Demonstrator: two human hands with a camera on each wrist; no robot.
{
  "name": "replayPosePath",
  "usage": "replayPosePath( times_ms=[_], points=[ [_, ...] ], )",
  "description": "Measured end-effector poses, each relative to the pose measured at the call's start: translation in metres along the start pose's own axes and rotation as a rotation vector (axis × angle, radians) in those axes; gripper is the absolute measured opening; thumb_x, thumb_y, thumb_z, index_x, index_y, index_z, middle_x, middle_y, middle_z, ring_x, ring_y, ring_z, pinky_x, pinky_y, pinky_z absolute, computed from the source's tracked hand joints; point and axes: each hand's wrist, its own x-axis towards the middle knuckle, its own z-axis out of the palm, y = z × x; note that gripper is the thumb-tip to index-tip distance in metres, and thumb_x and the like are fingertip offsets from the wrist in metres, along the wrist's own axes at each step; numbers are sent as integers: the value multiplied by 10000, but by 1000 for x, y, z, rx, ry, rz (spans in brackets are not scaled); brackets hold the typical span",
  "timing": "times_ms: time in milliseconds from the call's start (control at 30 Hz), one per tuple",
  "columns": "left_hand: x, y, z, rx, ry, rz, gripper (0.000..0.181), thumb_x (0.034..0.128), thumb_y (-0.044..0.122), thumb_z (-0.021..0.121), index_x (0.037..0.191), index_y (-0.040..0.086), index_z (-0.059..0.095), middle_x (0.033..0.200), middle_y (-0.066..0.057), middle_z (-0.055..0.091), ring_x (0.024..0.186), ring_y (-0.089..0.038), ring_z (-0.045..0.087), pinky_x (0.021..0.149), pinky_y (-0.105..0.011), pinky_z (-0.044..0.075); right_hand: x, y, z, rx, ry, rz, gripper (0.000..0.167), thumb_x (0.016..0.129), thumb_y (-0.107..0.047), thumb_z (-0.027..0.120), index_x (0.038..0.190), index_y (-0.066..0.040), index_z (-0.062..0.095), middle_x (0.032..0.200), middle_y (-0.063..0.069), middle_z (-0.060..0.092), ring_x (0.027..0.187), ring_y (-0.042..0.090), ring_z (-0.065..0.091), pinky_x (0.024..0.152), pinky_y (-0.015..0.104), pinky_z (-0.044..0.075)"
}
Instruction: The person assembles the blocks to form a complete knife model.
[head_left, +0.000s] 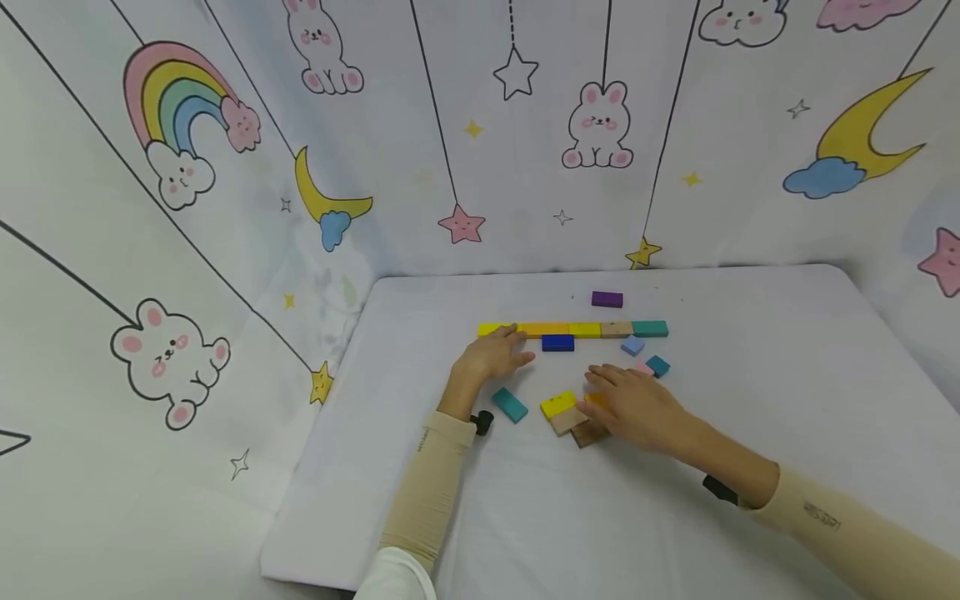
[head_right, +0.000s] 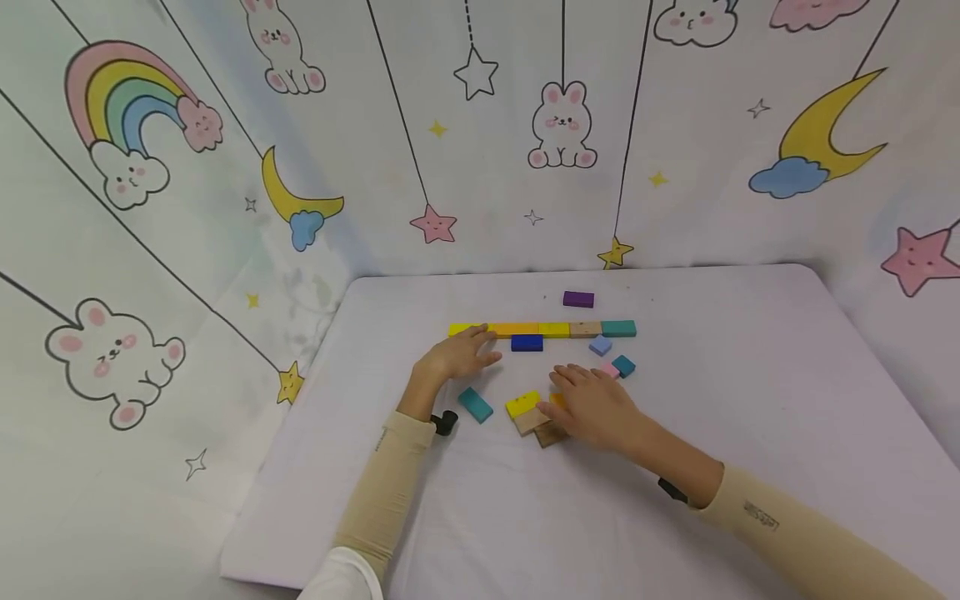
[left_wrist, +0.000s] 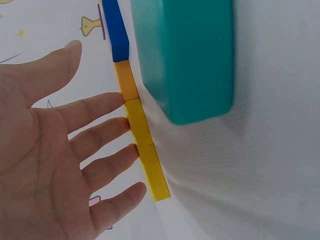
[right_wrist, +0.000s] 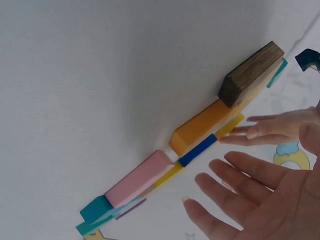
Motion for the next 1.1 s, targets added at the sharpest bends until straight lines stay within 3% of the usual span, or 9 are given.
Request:
replayPosePath(
  times_ms=[400,867,1100],
  points=[
    [-1,-1,-1,-23,-3,4,623,1085,536,479,1619,223,415,1722,-24,268,1559,-276,305,1214,-539,361,-29,-3,1,49,5,15,535,1049,-469,605,1372,-47,661,1479,197,578,1393,396,517,1134,648,407],
    [0,0,-1,-15,-12,11,630,1085,554,459,1625,235,401,1727,-11,253,1561,-274,301,1214,-535,363,-49,-12,5,5,-37,46,650,1039,-513,602,1435,1,605,1472,196,589,1360,393,554,1117,611,445],
    [0,-1,-1,-16,-12,4,627,1085,550,464,1623,233,405,1726,-14,257,1561,-274,302,1214,-530,363,-51,-12,10,-45,-10,9,689,1024,-534,615,1438,17,600,1486,191,581,1360,381,559,1121,617,439]
  ],
)
